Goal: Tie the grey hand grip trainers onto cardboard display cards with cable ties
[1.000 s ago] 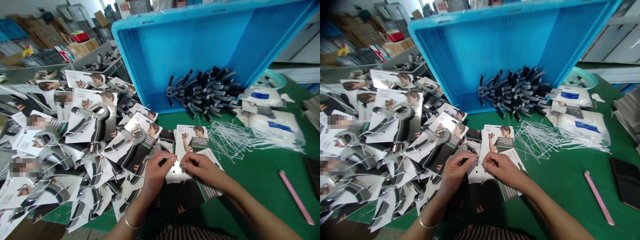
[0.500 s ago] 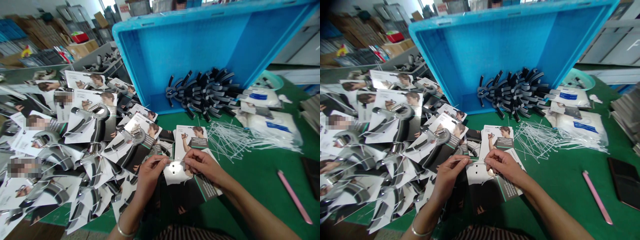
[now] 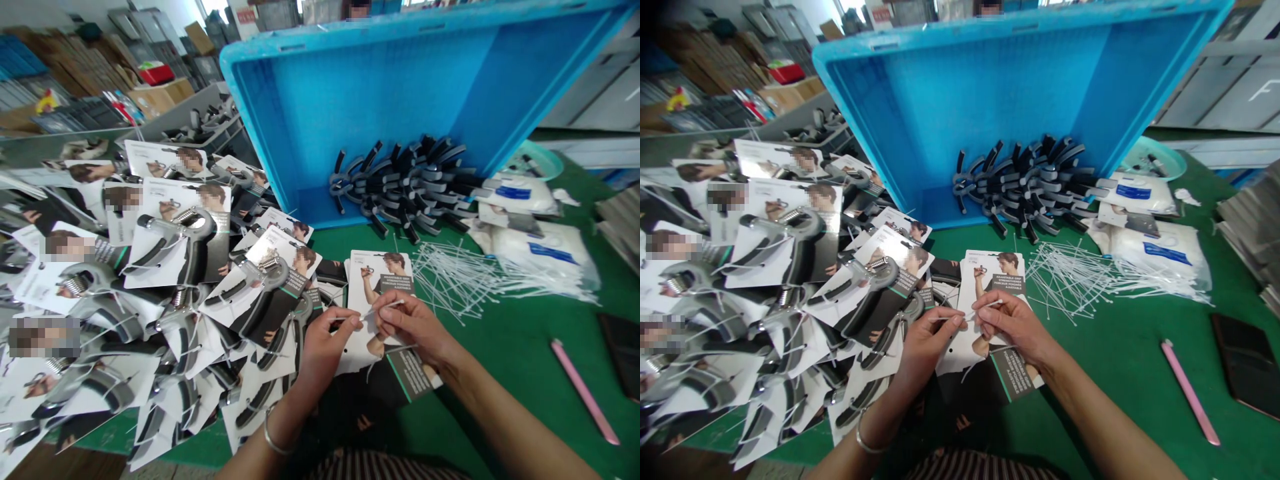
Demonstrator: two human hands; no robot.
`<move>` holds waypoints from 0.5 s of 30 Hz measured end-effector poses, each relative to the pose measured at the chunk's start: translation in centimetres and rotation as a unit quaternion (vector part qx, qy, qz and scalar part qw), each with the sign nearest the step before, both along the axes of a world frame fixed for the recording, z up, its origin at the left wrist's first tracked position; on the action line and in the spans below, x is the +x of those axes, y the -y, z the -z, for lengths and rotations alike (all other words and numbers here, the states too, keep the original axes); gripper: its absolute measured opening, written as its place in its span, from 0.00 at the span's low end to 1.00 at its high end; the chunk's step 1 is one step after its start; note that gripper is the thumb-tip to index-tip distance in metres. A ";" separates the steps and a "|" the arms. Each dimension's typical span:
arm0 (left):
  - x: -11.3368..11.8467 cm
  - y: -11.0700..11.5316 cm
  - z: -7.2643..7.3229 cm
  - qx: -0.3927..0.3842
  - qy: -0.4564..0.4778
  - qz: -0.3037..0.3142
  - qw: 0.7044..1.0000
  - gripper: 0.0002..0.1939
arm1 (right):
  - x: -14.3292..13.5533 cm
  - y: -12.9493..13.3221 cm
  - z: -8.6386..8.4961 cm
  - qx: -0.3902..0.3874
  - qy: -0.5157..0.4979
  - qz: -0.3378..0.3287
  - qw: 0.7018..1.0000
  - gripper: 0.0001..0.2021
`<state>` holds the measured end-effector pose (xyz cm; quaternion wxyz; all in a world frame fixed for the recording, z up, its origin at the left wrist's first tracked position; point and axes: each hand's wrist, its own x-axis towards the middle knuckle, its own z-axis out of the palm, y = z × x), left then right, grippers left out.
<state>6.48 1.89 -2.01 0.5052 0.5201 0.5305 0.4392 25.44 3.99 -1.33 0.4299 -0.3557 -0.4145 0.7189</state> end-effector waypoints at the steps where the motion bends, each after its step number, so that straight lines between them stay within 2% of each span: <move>1: 0.0 0.0 0.0 0.007 -0.006 0.003 1.000 0.07 | -0.1 0.0 0.0 0.007 0.014 0.004 1.000 0.11; 7: 0.2 -0.1 0.5 0.023 -0.012 0.004 1.000 0.07 | -0.5 0.1 -0.3 0.047 0.130 -0.005 0.990 0.13; 15: -0.2 0.3 0.3 0.025 0.005 -0.003 1.000 0.09 | -0.9 0.3 -0.4 0.057 0.142 0.029 0.988 0.12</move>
